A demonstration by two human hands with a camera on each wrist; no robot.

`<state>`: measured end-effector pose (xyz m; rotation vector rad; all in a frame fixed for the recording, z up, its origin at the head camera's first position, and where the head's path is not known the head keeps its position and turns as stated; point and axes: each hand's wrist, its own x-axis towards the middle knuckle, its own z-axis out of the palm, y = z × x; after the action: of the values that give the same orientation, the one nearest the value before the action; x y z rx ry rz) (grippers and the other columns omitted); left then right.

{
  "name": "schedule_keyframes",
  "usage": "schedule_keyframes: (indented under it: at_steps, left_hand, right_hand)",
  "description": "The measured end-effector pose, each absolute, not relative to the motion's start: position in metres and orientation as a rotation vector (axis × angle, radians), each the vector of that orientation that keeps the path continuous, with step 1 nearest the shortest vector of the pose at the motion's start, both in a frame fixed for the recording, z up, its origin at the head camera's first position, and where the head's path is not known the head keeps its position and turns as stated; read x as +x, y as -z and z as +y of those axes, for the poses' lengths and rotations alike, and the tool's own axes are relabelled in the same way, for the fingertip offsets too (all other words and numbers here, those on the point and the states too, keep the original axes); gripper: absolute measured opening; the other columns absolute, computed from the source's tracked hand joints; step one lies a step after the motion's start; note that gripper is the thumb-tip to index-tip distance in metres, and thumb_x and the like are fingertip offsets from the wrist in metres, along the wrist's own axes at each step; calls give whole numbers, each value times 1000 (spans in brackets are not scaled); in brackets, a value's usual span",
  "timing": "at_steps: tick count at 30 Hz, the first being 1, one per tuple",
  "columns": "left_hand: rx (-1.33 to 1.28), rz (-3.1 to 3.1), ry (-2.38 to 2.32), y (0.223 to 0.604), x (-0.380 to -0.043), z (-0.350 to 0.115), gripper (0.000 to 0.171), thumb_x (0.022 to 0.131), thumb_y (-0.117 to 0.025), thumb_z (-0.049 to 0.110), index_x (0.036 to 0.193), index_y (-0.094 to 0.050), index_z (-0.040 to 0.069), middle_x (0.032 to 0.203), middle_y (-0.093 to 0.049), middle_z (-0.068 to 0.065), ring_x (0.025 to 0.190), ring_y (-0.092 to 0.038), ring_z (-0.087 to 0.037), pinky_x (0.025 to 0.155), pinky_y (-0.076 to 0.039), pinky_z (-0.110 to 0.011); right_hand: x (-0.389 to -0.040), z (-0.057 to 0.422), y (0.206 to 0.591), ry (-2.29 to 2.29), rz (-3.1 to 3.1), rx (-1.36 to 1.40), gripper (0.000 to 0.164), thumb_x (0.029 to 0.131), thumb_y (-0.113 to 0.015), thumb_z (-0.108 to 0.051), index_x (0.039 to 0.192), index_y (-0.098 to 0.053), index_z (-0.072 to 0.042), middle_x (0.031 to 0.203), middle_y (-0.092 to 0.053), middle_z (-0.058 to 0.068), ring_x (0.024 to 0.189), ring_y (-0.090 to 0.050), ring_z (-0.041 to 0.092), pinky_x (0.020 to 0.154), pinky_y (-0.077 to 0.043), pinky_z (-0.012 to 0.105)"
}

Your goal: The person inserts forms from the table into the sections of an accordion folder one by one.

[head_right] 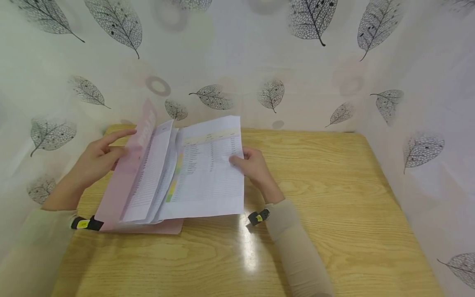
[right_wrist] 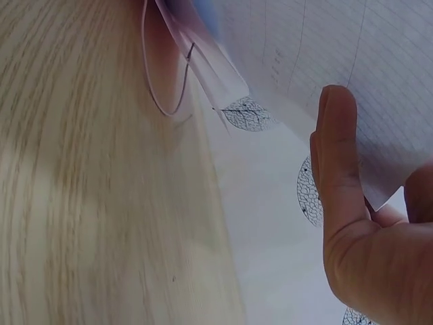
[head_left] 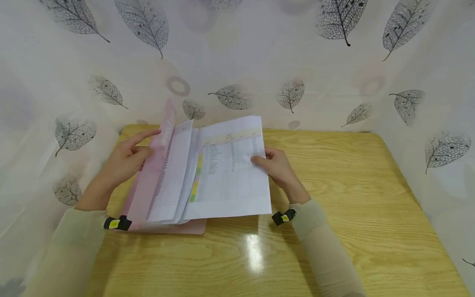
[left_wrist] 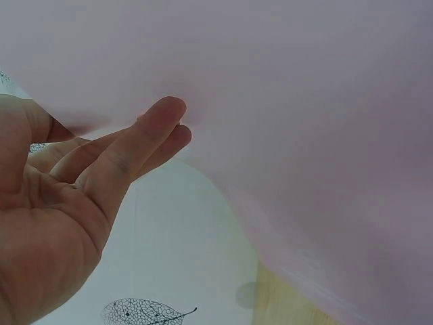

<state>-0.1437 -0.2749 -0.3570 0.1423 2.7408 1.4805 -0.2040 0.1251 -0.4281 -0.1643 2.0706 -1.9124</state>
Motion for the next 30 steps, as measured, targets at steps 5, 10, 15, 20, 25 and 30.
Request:
schedule_keyframes:
  at_steps: [5,10,15,20,25,30]
  left_hand:
    - [143,2744,-1482,357,-144,-275,52,106,-51,14,158,-51,21,54,-35,11,47,-40,-8,50,-39,-27]
    - [137,2744,-1471,356,-144,-275,51,107,-52,16,158,-50,22,54,-35,11,48,-41,-9,52,-40,-27]
    - [154,2748,-1471,358,-144,-275,50,107,-52,16,157,-51,20,55,-35,11,48,-41,-9,50,-40,-27]
    - [206,2755,-1482,360,-144,-275,50,107,-50,12,156,-52,16,54,-34,11,46,-37,-8,47,-35,-29]
    - [201,2752,-1487,361,-144,-276,49,107,-50,12,156,-52,16,54,-34,10,46,-37,-8,46,-35,-29]
    - [196,2746,-1500,360,-144,-277,49,107,-50,13,156,-52,16,54,-33,10,46,-35,-8,46,-33,-29]
  right_hand:
    - [-206,116,432,1906,2057,-194,37,98,-64,-2,133,-65,10,122,-71,33,85,-78,20,72,-64,35]
    - [-209,107,440,1889,2014,-194,36,99,-65,-3,134,-66,8,122,-72,31,88,-79,23,73,-64,37]
    - [-209,97,444,1877,1970,-222,35,100,-65,-4,134,-67,4,122,-72,28,89,-79,25,73,-65,40]
    - [-208,92,442,1853,1967,-295,38,100,-66,-5,136,-65,5,125,-71,28,90,-78,24,74,-65,41]
    - [-208,98,436,1876,1970,-331,37,99,-65,-6,134,-65,9,121,-73,28,89,-78,21,74,-64,37]
    - [-210,104,434,1914,1954,-279,36,99,-65,-3,131,-65,13,115,-75,27,84,-78,19,72,-64,35]
